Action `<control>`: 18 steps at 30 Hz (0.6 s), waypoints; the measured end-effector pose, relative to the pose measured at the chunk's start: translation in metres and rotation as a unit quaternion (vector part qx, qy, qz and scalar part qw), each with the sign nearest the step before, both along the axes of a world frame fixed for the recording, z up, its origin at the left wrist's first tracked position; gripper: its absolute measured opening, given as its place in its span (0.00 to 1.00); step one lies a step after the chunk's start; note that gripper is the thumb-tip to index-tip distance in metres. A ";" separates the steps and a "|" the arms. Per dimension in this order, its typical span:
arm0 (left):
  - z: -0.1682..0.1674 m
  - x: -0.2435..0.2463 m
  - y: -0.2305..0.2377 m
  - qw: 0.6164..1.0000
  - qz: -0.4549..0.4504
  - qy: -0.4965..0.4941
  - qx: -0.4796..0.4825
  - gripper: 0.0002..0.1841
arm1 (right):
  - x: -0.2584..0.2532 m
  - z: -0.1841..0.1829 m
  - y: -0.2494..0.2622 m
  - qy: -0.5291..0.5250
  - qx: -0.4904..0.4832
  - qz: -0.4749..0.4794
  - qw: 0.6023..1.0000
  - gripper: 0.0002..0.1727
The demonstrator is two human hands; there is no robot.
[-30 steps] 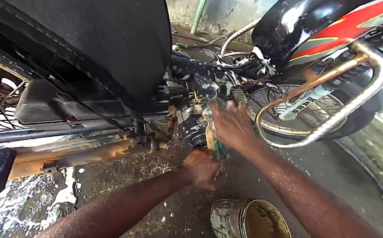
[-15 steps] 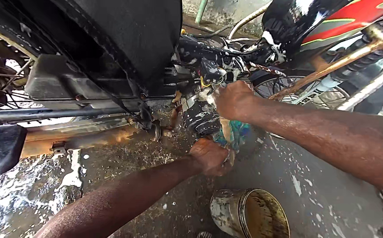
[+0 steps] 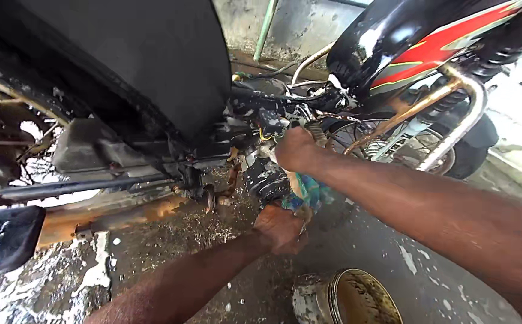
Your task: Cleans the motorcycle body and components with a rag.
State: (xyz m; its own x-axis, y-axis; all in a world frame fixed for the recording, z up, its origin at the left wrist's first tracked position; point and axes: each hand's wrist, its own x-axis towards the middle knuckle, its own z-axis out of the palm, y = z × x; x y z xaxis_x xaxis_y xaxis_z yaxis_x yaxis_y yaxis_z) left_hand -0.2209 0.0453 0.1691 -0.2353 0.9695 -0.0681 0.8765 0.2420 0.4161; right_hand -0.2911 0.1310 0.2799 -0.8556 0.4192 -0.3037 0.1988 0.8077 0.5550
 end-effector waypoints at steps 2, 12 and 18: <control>0.001 -0.002 0.000 1.000 0.001 0.000 -0.012 0.26 | -0.008 0.001 -0.001 -0.015 -0.001 -0.011 1.000 0.14; 0.006 0.002 -0.003 0.999 0.014 0.008 -0.049 0.28 | 0.014 0.017 -0.001 0.076 -0.175 -0.045 0.981 0.12; -0.001 0.004 -0.004 0.999 0.012 0.036 -0.036 0.28 | 0.030 0.003 0.014 0.081 -0.168 0.047 0.981 0.15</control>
State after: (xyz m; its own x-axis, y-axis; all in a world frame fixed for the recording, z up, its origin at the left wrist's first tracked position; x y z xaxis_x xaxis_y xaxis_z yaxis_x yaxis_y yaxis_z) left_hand -0.2170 0.0409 0.1682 -0.2660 0.9565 -0.1200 0.8966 0.2912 0.3336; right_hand -0.2613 0.1447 0.2832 -0.9340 0.2353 -0.2690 0.1777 0.9588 0.2216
